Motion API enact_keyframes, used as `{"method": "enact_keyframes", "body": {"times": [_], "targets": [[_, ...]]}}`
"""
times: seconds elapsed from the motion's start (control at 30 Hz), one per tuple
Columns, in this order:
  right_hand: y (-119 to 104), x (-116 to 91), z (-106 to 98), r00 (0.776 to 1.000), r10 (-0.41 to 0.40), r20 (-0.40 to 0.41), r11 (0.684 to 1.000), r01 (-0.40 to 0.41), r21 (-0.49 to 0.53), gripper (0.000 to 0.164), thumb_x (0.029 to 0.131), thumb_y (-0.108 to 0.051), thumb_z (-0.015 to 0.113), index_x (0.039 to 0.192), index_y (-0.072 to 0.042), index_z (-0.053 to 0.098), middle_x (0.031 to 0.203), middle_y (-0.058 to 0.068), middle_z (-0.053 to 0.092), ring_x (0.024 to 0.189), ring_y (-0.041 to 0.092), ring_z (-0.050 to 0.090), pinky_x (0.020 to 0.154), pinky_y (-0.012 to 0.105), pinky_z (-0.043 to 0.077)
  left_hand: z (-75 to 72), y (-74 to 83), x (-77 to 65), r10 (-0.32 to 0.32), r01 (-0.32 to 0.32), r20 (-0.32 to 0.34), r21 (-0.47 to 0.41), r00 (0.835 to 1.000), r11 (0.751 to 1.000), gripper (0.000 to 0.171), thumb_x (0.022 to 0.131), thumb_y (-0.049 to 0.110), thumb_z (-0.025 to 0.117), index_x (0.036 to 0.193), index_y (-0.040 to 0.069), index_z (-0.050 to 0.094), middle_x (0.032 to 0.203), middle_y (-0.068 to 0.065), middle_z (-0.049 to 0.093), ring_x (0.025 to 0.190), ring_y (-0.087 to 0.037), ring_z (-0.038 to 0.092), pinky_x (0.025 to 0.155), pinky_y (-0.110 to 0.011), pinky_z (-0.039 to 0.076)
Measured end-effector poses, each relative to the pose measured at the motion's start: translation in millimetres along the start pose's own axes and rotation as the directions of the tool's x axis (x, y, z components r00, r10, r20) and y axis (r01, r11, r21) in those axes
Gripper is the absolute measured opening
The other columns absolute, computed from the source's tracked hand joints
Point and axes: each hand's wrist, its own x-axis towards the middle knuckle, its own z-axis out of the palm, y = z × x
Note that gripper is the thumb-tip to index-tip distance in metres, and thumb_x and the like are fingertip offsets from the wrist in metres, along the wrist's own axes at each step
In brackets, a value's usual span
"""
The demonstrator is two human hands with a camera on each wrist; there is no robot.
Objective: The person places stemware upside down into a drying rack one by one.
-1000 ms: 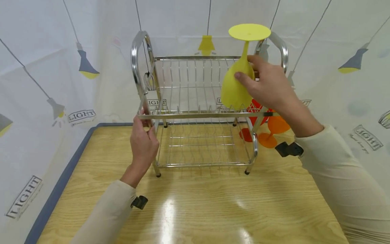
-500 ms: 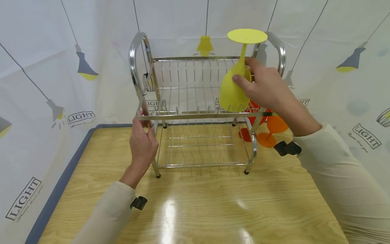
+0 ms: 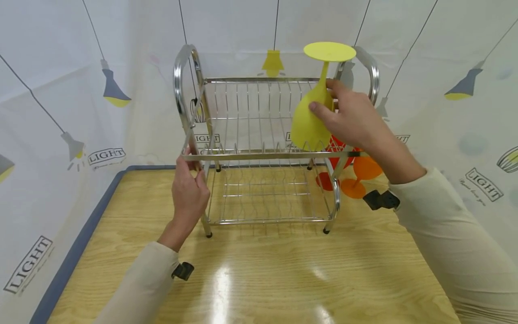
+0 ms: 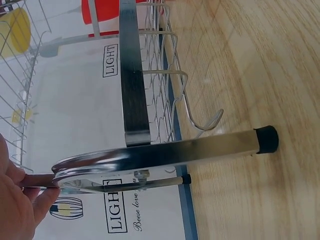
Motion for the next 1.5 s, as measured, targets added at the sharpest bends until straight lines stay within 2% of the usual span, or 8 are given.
{"method": "enact_keyframes", "body": {"times": [0.27,0.47,0.7,1.0,1.1,1.17,1.23,1.5], "targets": [[-4.0,-3.8,-5.1,0.999,-0.027,-0.030,0.998,0.025,-0.055,0.076,0.095,-0.052,0.050,0.151,-0.006,0.026,0.147,0.022,0.043,0.126,0.042,0.051,0.096,0.056,0.049,-2.1,-0.8,2.9,0.042,-0.042,-0.001,0.017,0.999,0.999,0.049,0.091,-0.009,0.052,0.137,-0.010,0.036,0.103,-0.027,0.057,0.086,-0.038,0.059,0.066,-0.047,0.051],[-6.3,-12.0,-7.9,0.998,-0.002,-0.059,0.999,0.000,-0.047,0.076,0.095,-0.052,0.051,0.152,-0.009,0.026,0.146,0.021,0.045,0.126,0.041,0.051,0.098,0.056,0.047,-3.4,-1.4,2.0,0.026,-0.026,0.003,0.010,1.000,1.000,0.050,0.090,-0.010,0.052,0.137,-0.010,0.036,0.102,-0.026,0.056,0.087,-0.037,0.058,0.068,-0.047,0.051],[-4.6,-27.6,-11.2,0.992,0.016,-0.129,1.000,-0.017,-0.004,0.071,0.094,-0.051,0.053,0.150,-0.013,0.033,0.139,0.019,0.054,0.124,0.038,0.055,0.097,0.057,0.048,-4.5,-2.0,-1.7,0.026,-0.026,0.017,0.014,1.000,1.000,0.051,0.090,-0.009,0.052,0.138,-0.010,0.035,0.102,-0.026,0.056,0.088,-0.037,0.058,0.067,-0.046,0.050],[-3.1,-43.8,-14.9,0.968,-0.006,-0.252,1.000,0.012,0.024,0.062,0.094,-0.047,0.056,0.145,-0.014,0.043,0.123,0.018,0.066,0.108,0.037,0.065,0.086,0.053,0.054,-1.6,-2.6,-0.9,0.049,-0.049,0.015,0.001,0.999,0.999,0.051,0.090,-0.011,0.052,0.138,-0.010,0.034,0.104,-0.026,0.056,0.089,-0.037,0.057,0.070,-0.046,0.051],[-3.6,-50.5,-15.1,0.956,-0.021,-0.292,1.000,0.025,0.011,0.057,0.094,-0.045,0.057,0.141,-0.014,0.049,0.117,0.016,0.069,0.103,0.035,0.068,0.077,0.029,0.058,-1.0,-2.2,-0.5,0.055,-0.055,0.011,0.001,0.998,0.998,0.051,0.090,-0.011,0.052,0.138,-0.010,0.034,0.104,-0.027,0.056,0.089,-0.037,0.058,0.070,-0.047,0.052],[-4.6,-54.3,-14.9,0.947,-0.037,-0.319,0.999,0.040,0.005,0.054,0.094,-0.042,0.059,0.139,-0.014,0.051,0.114,0.015,0.070,0.101,0.033,0.068,0.070,0.013,0.052,-0.8,-2.3,-0.3,0.055,-0.055,0.008,0.005,0.998,0.998,0.052,0.090,-0.011,0.052,0.138,-0.010,0.034,0.103,-0.027,0.056,0.088,-0.037,0.058,0.069,-0.047,0.051],[-5.4,-57.3,-14.8,0.939,-0.043,-0.340,0.999,0.045,0.000,0.052,0.094,-0.040,0.059,0.138,-0.014,0.053,0.112,0.015,0.071,0.100,0.032,0.069,0.063,0.003,0.041,-0.6,-3.1,0.0,0.052,-0.052,0.008,0.008,0.999,0.999,0.052,0.090,-0.010,0.052,0.138,-0.010,0.034,0.103,-0.027,0.056,0.088,-0.037,0.057,0.069,-0.047,0.051],[-2.7,-64.6,-14.4,0.916,0.028,-0.399,0.999,-0.019,0.027,0.048,0.094,-0.040,0.059,0.135,-0.014,0.057,0.110,0.016,0.071,0.099,0.031,0.068,0.061,0.003,0.040,-0.3,-4.7,-0.2,0.041,-0.041,0.024,-0.003,0.999,0.999,0.051,0.091,-0.009,0.051,0.139,-0.009,0.034,0.105,-0.027,0.055,0.090,-0.037,0.057,0.072,-0.045,0.051]]}}
